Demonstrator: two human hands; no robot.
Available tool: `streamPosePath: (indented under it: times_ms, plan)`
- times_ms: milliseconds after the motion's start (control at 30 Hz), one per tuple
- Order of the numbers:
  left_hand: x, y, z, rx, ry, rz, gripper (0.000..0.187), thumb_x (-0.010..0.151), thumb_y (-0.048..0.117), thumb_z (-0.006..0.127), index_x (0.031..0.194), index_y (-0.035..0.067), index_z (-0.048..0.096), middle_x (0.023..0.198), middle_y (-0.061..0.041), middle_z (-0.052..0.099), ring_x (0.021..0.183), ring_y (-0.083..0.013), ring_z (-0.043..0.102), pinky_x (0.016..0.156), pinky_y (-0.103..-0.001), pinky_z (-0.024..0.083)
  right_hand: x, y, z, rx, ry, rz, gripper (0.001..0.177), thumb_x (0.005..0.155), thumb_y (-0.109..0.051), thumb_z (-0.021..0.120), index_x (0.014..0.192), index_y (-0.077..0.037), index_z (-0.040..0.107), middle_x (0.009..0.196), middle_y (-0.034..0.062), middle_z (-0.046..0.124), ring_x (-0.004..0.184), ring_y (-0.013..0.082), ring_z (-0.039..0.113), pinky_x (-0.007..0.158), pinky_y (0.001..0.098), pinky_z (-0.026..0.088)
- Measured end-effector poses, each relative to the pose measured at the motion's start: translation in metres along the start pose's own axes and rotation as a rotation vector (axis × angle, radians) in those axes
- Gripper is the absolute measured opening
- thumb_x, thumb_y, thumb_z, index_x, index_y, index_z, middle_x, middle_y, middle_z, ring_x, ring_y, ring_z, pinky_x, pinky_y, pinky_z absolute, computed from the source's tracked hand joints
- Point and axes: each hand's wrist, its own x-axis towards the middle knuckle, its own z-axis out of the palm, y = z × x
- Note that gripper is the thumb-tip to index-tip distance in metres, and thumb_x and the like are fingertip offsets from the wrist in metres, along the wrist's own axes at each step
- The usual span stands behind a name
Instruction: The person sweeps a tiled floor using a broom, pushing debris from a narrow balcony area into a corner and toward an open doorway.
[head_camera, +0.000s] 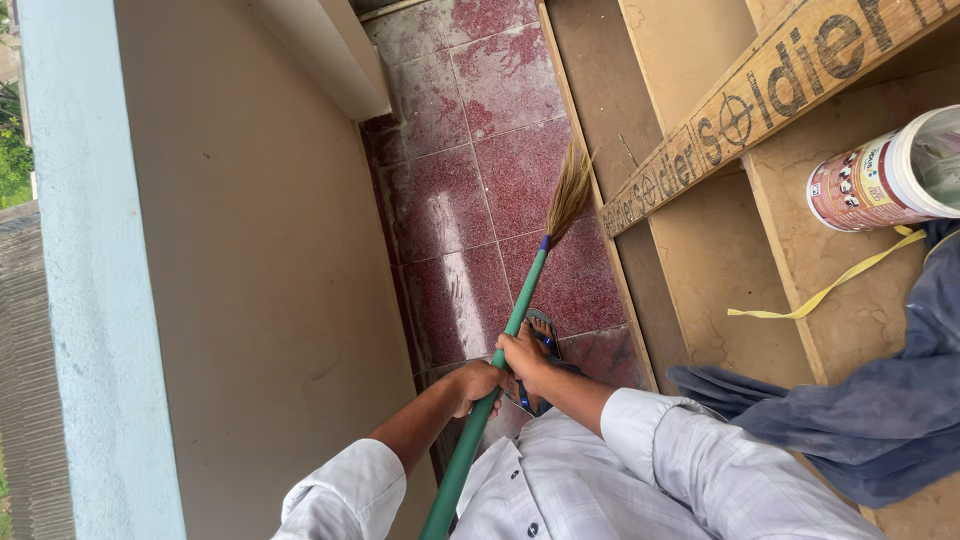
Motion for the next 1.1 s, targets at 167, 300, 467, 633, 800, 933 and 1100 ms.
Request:
streamPosePath:
  times_ms: [167, 300, 467, 633, 800, 933, 1100]
  plan:
    - [0.013, -0.002, 0.011, 0.064, 0.047, 0.017, 0.012, 0.088, 0.016, 0.07, 0.089, 0.004, 0.07, 0.068, -0.003, 0.054, 0.055, -0.0134, 0.055, 0.049, -0.031, 0.05, 0.014, 0.021, -0.006, 0.018, 0.067, 0.106, 0.03, 0.083, -0.018, 0.059, 0.11, -0.007, 0.05, 0.085, 0.0145, 0.057, 0.066, 0.0247, 0.06, 0.049, 0.0403, 0.048]
    - [0.01, 0.009, 0.002, 0.025, 0.095, -0.015, 0.015, 0.089, 0.02, 0.069, 0.084, 0.006, 0.069, 0.068, -0.004, 0.056, 0.054, -0.0142, 0.054, 0.049, -0.029, 0.049, 0.032, 0.017, 0.005, -0.015, -0.016, 0.157, 0.029, 0.085, -0.021, 0.056, 0.109, -0.007, 0.051, 0.083, 0.0145, 0.057, 0.063, 0.0259, 0.057, 0.046, 0.0417, 0.043]
    - [-0.011, 0.019, -0.024, -0.022, 0.189, 0.009, 0.025, 0.089, 0.025, 0.073, 0.083, 0.003, 0.063, 0.068, -0.004, 0.057, 0.055, -0.0146, 0.054, 0.049, -0.03, 0.047, 0.043, -0.01, 0.035, 0.003, -0.151, 0.159, 0.034, 0.084, -0.02, 0.06, 0.115, -0.009, 0.052, 0.087, 0.0091, 0.057, 0.072, 0.0212, 0.061, 0.052, 0.0386, 0.051]
    - [-0.028, 0.021, -0.034, -0.013, 0.153, 0.085, 0.016, 0.083, 0.013, 0.068, 0.097, 0.005, 0.065, 0.068, -0.003, 0.056, 0.057, -0.0139, 0.054, 0.05, -0.03, 0.048, 0.019, -0.04, 0.041, -0.109, -0.103, 0.018, 0.041, 0.083, -0.022, 0.061, 0.118, -0.006, 0.05, 0.089, 0.0114, 0.062, 0.073, 0.0237, 0.065, 0.054, 0.0383, 0.053]
    - [-0.045, 0.036, -0.017, 0.069, 0.141, 0.072, 0.024, 0.084, 0.019, 0.072, 0.104, 0.01, 0.064, 0.069, 0.0, 0.054, 0.057, -0.0104, 0.053, 0.05, -0.029, 0.048, 0.008, -0.052, 0.016, -0.168, -0.074, 0.029, 0.048, 0.083, -0.025, 0.061, 0.123, -0.004, 0.045, 0.086, 0.0162, 0.067, 0.067, 0.0275, 0.07, 0.051, 0.0393, 0.056]
    - [-0.036, 0.039, -0.009, 0.102, 0.1, -0.003, 0.027, 0.087, 0.024, 0.078, 0.102, 0.007, 0.063, 0.068, -0.002, 0.055, 0.056, -0.0115, 0.052, 0.049, -0.03, 0.046, 0.012, -0.042, 0.003, -0.187, -0.06, 0.188, 0.047, 0.087, -0.024, 0.058, 0.124, -0.001, 0.038, 0.082, 0.0217, 0.068, 0.059, 0.0315, 0.068, 0.047, 0.0437, 0.053]
    - [-0.014, 0.022, -0.018, -0.024, 0.008, -0.02, 0.022, 0.086, 0.027, 0.071, 0.088, 0.005, 0.072, 0.063, -0.001, 0.052, 0.051, -0.0113, 0.051, 0.045, -0.028, 0.043, 0.023, -0.028, 0.002, -0.248, -0.324, 0.292, 0.036, 0.09, -0.031, 0.057, 0.103, 0.003, 0.063, 0.077, 0.0178, 0.069, 0.058, 0.0266, 0.069, 0.049, 0.0378, 0.059]
